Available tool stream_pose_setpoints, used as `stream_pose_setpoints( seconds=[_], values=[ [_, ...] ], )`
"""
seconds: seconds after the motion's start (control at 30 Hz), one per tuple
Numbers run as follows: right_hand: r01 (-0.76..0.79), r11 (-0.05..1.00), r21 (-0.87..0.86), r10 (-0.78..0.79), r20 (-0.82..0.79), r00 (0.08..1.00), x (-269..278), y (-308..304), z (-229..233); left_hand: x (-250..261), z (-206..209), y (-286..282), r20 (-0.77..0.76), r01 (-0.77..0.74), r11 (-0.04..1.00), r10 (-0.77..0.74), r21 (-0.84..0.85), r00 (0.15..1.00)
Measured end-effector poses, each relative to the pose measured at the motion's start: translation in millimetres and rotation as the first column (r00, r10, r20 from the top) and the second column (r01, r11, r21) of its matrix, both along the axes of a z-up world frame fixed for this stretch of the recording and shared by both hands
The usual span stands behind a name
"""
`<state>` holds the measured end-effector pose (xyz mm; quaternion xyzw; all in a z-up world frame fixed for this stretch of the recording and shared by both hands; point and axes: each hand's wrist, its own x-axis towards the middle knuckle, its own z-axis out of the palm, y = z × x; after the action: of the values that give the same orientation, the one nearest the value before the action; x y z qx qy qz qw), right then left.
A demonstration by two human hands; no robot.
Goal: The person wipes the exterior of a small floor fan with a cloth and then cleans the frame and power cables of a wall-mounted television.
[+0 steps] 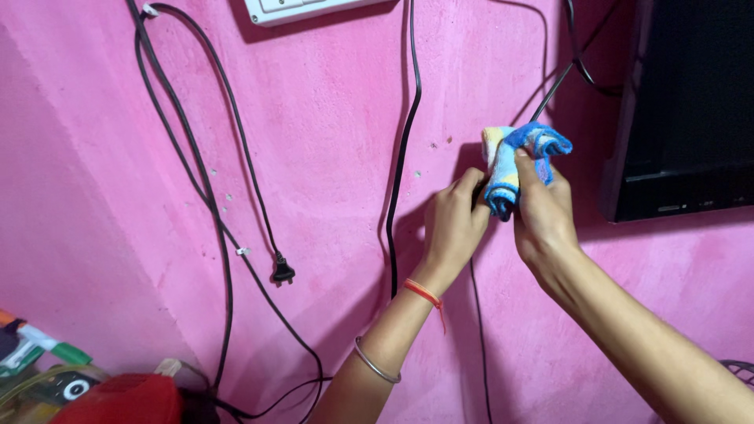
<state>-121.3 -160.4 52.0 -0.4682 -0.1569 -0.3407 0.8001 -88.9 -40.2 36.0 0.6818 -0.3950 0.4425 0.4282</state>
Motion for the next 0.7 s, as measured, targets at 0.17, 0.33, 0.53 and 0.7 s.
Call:
stream_pose_setpoints(
  seconds=[0.17,0.33,0.53,0.7],
  values=[
    [-0.004,1.0,0.023,0.004,-0.025,1.0,-16,-1,-1,-2,-30,2,-0.233,0.109,0.992,-0.119,-0.057,0.965],
    [0.041,0.997,-0.058,-0.043,-0.024,0.999,-28,2,-8,-12,-62,11,-0.282,0.202,0.979,-0.202,-0.03,0.938],
    [0.084,0.99,-0.117,-0.085,-0.004,0.996,-31,5,-18,-34,-81,20,-0.263,0.207,0.978,-0.195,0.017,0.945],
    [0.088,0.985,-0.148,-0.091,-0.009,0.996,-31,6,-28,-43,-84,25,-0.27,0.182,0.983,-0.17,0.018,0.948]
  ],
)
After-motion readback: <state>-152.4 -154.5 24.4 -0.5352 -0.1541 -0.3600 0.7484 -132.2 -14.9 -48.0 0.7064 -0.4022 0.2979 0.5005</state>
